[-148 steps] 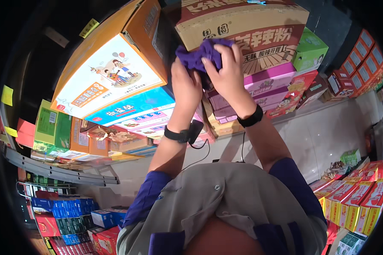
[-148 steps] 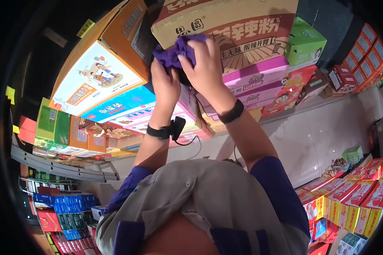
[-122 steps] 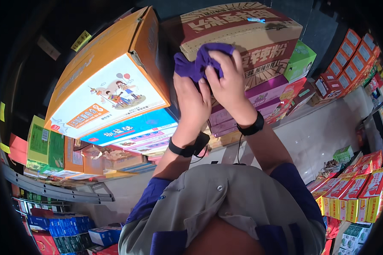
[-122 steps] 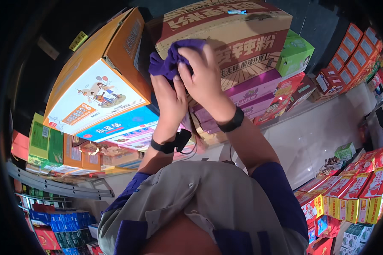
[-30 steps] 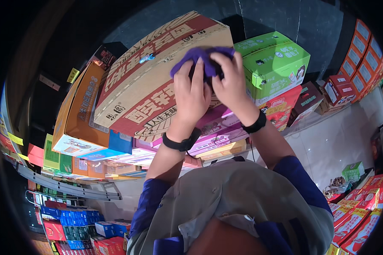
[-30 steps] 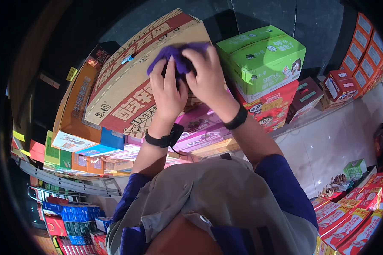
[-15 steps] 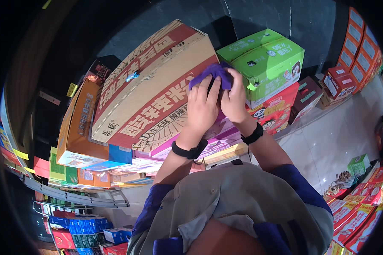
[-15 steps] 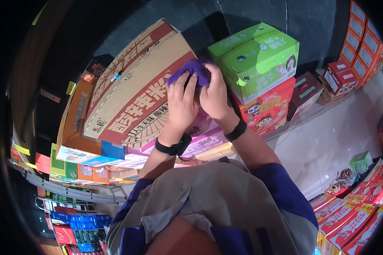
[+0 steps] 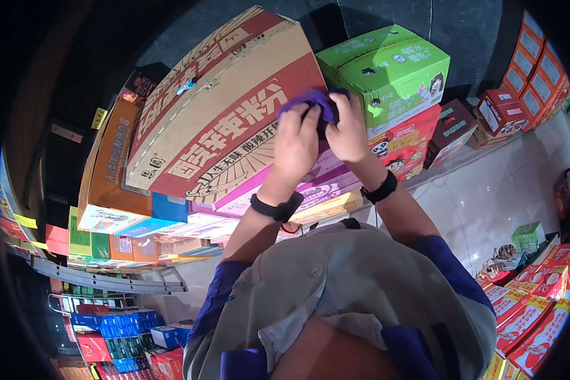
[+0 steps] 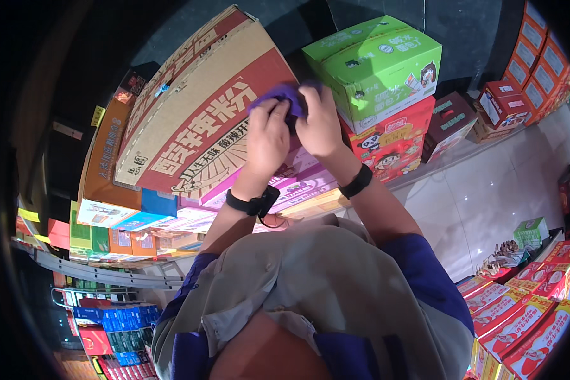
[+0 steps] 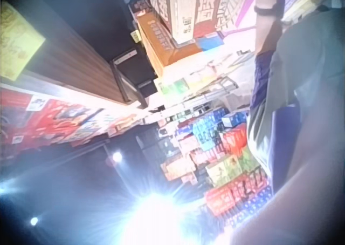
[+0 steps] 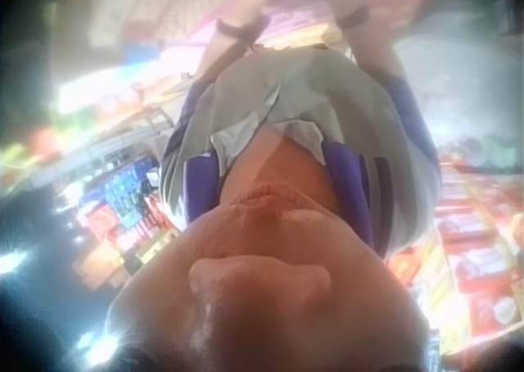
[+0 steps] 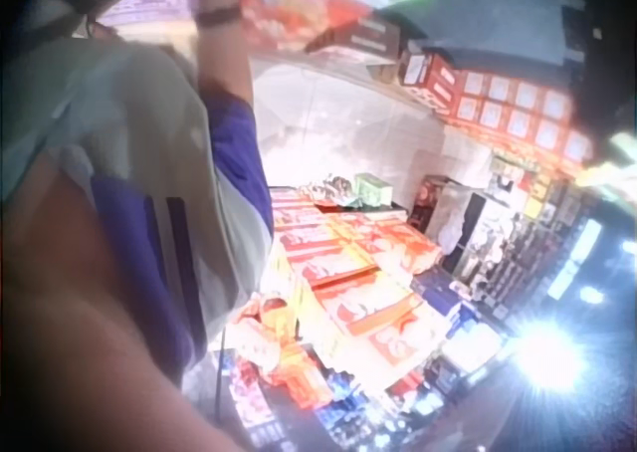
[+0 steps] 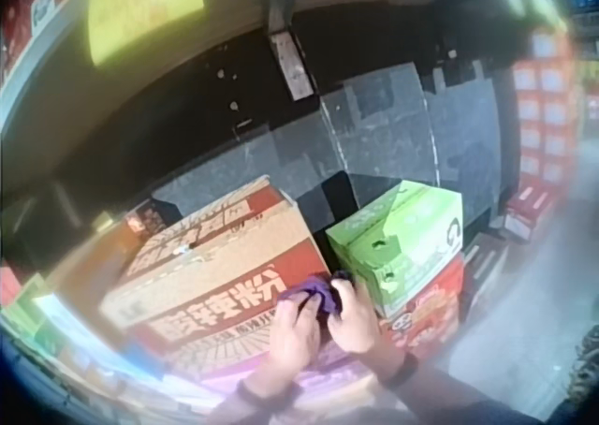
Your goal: Using a purple cloth to wipe down various product boxes on store shelves.
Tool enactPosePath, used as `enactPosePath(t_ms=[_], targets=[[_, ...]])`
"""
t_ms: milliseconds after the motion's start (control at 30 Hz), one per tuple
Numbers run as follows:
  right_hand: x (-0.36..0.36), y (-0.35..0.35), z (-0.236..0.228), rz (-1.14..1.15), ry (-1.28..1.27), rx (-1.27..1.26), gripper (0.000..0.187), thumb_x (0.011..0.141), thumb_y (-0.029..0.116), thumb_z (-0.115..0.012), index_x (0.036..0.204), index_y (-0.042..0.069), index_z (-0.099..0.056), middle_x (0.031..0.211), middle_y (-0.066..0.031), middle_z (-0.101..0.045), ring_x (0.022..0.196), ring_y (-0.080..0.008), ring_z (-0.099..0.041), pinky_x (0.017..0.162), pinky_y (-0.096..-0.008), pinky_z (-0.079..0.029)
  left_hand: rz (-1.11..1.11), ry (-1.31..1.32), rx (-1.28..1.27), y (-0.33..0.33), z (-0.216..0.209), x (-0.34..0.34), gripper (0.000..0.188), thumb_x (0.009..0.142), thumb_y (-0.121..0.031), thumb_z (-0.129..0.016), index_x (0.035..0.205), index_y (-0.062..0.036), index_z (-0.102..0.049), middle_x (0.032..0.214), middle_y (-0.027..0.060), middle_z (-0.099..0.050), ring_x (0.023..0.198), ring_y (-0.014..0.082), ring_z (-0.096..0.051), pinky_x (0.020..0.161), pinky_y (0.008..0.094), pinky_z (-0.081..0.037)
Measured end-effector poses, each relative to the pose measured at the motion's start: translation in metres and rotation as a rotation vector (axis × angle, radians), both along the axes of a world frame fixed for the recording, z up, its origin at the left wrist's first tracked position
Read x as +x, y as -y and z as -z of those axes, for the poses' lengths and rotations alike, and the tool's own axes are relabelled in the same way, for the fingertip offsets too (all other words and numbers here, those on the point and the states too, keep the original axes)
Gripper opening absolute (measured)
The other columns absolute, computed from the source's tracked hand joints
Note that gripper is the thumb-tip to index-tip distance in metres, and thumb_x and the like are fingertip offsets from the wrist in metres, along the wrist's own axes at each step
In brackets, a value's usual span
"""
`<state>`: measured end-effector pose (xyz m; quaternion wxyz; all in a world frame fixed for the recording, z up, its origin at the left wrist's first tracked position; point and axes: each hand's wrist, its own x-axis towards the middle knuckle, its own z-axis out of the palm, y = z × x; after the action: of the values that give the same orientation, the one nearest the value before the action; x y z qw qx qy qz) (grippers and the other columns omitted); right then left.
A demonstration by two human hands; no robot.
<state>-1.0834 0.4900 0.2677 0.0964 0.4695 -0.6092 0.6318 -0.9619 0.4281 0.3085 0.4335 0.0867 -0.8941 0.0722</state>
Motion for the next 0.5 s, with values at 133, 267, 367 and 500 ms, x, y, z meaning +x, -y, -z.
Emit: enactPosePath(t_ms=[133,267,367,500], targets=[[-0.002,-0.007,-0.052,0.021,-0.174,-0.179,0.044,0.078,0.0,-0.062,0.121,0.008,-0.058,0.118,-0.0201,-0.051,0.107,-0.042,-0.053,0.092,-0.0444,-0.046,-0.061,-0.151,-0.054,-0.008,-0.037,0.002,0.042,0.072,0.006,-0.062,0.114,0.0031,-0.062,0.112,0.0199,-0.057,0.1,0.0379,-0.055,0.089,0.0446,-0.046],[0.001,-0.002,-0.045,-0.007,-0.137,-0.117,0.044,0.075,-0.003,-0.06,0.117,0.009,-0.057,0.109,-0.0165,-0.055,0.102,-0.0386,-0.056,0.088,-0.0435,-0.047,-0.105,-0.114,-0.004,-0.008,-0.027,0.009,0.042,0.071,0.005,-0.062,0.113,0.0027,-0.062,0.113,0.0199,-0.056,0.101,0.0375,-0.054,0.09,0.0446,-0.046],[0.013,0.0,-0.006,-0.017,-0.092,0.056,0.045,0.072,-0.006,-0.059,0.116,0.006,-0.053,0.109,-0.0176,-0.054,0.102,-0.0404,-0.055,0.087,-0.0451,-0.047,-0.112,0.002,0.031,-0.004,0.005,0.022,0.041,0.071,0.003,-0.062,0.112,0.0012,-0.063,0.111,0.0179,-0.057,0.095,0.0366,-0.056,0.084,0.0433,-0.048],[0.033,-0.003,0.035,-0.003,-0.147,0.205,0.046,0.072,-0.005,-0.059,0.116,0.006,-0.054,0.109,-0.018,-0.053,0.102,-0.0402,-0.055,0.087,-0.0457,-0.048,-0.077,0.083,0.1,-0.002,0.039,0.038,0.037,0.07,0.003,-0.06,0.107,-0.0004,-0.064,0.106,0.0152,-0.058,0.09,0.0355,-0.057,0.08,0.0432,-0.049]])
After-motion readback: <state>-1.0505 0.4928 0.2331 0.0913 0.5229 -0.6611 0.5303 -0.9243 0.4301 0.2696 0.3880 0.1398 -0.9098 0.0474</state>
